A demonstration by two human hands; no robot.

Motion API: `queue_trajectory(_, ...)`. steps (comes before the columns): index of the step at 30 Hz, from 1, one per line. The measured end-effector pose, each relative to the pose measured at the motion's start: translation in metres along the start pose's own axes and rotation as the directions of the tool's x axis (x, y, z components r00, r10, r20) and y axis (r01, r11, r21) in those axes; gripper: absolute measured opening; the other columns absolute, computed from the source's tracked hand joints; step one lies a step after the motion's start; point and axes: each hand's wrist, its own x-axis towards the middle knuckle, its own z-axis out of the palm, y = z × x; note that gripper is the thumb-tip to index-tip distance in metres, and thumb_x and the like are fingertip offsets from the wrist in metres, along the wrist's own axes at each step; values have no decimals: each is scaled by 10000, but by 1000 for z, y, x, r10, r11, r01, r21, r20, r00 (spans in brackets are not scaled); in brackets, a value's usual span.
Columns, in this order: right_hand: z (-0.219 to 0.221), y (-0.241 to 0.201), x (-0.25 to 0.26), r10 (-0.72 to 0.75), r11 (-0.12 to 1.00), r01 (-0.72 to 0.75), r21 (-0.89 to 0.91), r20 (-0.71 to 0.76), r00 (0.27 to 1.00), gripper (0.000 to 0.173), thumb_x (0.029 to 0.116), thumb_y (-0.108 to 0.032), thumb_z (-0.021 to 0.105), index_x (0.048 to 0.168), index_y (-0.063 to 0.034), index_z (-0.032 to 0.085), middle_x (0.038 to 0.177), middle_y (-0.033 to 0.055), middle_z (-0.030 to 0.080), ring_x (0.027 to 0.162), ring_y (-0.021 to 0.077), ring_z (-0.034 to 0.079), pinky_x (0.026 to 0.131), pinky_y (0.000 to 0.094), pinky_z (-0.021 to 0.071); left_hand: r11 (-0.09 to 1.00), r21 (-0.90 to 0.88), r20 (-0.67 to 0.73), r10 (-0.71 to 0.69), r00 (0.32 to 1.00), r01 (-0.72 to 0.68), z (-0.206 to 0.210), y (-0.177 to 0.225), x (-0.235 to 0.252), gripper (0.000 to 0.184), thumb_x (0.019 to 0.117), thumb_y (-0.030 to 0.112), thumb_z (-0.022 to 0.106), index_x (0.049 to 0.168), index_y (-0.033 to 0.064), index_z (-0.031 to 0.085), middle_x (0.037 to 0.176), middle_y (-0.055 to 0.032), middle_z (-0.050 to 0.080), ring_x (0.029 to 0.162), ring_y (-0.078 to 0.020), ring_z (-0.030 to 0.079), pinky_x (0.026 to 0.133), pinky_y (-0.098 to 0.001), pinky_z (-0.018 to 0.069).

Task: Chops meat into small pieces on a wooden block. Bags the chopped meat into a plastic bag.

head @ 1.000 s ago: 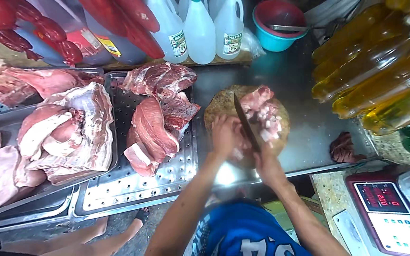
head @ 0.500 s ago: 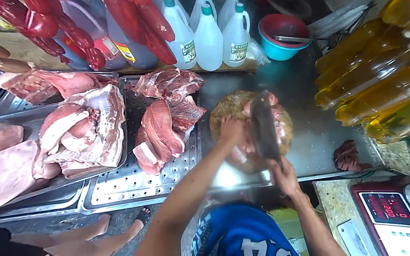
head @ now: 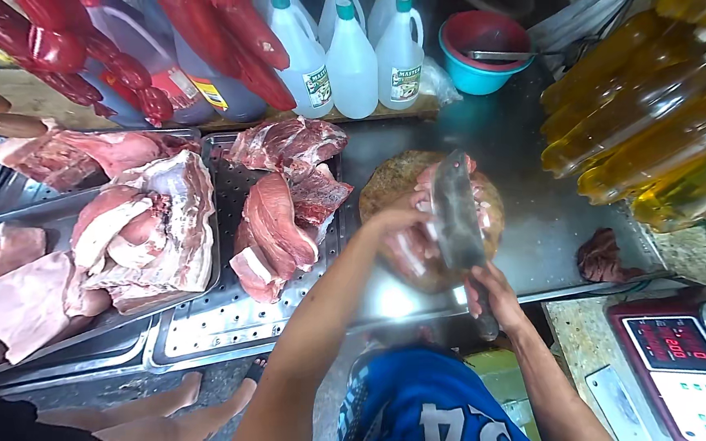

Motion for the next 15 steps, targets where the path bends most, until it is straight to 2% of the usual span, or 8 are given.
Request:
queue_trajectory(3,-3,4,-12,-57,992,39,-117,-152,987,261,1062,-251,396,1205,-50,485,614,41,546,413,151,549,389,301,526,906,421,10,55,998,-54,4,4,3,218,917,55,729,1127,62,672,1094,-91,720,991,-201,695,905,-426,573)
queue_trajectory(5,-4,5,-22,-104,966,40,-254,-245,964,268,1060,-232,395,1220,-42,497,618,43,556,412,162,541,388,315,523,713,688,62,131,989,-138,9,1,6,170,900,71,746,1069,85,730,1121,-78,720,1095,-237,669,993,-495,531)
queue_trajectory(7,-5,6,-33,-141,925,21,-380,-292,946,260,1046,-244,417,1179,-46,520,606,35,564,405,162,541,391,318,525,475,854,149,167,975,-213,9,-6,8,174,903,80,727,1055,157,765,1270,-29,685,1304,-261,557,1123,-562,400)
queue_trajectory(8,-5,8,-39,-156,896,9,-444,-296,942,256,1042,-259,430,1153,-50,528,600,29,564,408,161,544,397,317,525,393,885,203,157,967,-249,8,-8,6,243,909,79,708,1118,190,763,1353,-10,658,1379,-258,510,1162,-568,357)
queue_trajectory(10,-6,17,-52,-176,808,-35,-588,-297,938,288,1030,-318,462,1131,-68,565,595,9,574,424,147,561,414,318,531,297,908,291,60,955,-295,4,-9,-3,519,828,104,765,1327,221,682,1461,-11,600,1461,-273,432,1200,-569,305)
queue_trajectory(12,-8,29,-62,-154,688,-119,-716,-304,940,351,1032,-400,473,1163,-104,611,616,-3,597,461,136,588,455,343,550,215,928,329,-96,939,-303,-1,-5,-18,910,726,302,885,1536,235,476,1595,-32,452,1523,-298,321,1220,-580,248)
queue_trajectory(14,-4,37,-67,-107,595,-197,-779,-319,942,383,1034,-429,474,1226,-134,625,652,-7,622,513,128,618,512,360,569,164,945,310,-171,935,-284,-7,-6,-31,1070,711,418,897,1609,245,342,1663,-58,337,1559,-325,235,1239,-598,199)
queue_trajectory(15,-2,38,-68,-100,570,-218,-793,-330,939,386,1034,-433,472,1237,-142,624,658,-10,622,530,120,622,529,357,568,159,948,301,-164,940,-276,-11,-10,-35,1060,730,477,884,1609,250,337,1660,-70,336,1557,-329,240,1242,-599,192)
